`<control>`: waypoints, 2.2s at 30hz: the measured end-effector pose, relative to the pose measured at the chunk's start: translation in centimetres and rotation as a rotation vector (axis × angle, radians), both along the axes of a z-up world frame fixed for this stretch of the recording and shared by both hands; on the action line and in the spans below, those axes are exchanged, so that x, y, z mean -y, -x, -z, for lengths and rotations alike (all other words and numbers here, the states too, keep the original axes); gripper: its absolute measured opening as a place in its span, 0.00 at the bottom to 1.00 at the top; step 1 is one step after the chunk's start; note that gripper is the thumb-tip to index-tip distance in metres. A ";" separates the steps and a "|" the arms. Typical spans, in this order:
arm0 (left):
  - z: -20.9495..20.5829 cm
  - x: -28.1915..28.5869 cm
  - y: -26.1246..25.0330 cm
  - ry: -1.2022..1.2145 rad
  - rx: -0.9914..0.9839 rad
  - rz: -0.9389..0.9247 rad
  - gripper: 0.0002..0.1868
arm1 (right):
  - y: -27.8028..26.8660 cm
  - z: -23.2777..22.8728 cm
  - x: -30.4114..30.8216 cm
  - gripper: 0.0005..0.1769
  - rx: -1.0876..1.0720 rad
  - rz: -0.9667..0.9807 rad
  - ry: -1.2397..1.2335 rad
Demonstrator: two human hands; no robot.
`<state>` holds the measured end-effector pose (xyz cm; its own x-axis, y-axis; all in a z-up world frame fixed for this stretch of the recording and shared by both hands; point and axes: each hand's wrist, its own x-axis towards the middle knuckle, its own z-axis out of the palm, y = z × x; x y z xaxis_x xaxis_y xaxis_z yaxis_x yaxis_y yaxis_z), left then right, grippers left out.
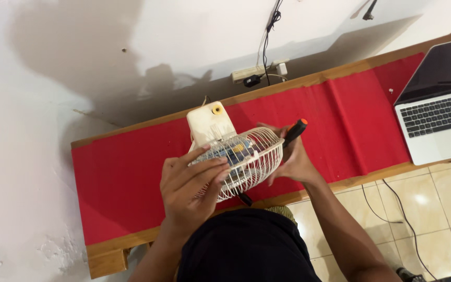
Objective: The person uses a screwdriver to tighten screws on the front grill of a small white table fan. They then attach the grill to the fan base and secure it by hand.
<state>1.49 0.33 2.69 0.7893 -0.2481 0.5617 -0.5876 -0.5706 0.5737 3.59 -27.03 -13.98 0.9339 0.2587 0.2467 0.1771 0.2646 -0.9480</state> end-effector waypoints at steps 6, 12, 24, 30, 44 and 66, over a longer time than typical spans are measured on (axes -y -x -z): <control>-0.8 -1.2 -0.4 0.084 -0.045 -0.056 0.04 | -0.8 -2.1 -2.1 0.54 -0.063 0.137 0.212; 0.0 -3.9 -0.9 0.206 -0.032 -0.070 0.04 | -1.7 -4.4 -2.9 0.53 0.076 0.148 0.212; 10.0 -9.5 -1.6 0.872 -0.152 -0.167 0.13 | -4.5 -14.2 -7.5 0.62 0.134 0.168 1.011; 11.1 -12.1 -0.3 0.960 -0.237 -0.160 0.12 | -4.7 -15.4 -11.1 0.66 0.174 0.055 0.804; 18.7 -9.5 -1.4 1.213 -0.440 -0.072 0.10 | -5.3 -14.4 -12.4 0.51 0.684 0.067 1.093; 17.8 -9.4 1.0 -0.053 -0.002 -0.311 0.43 | -2.1 -8.6 -17.4 0.39 0.694 0.088 1.036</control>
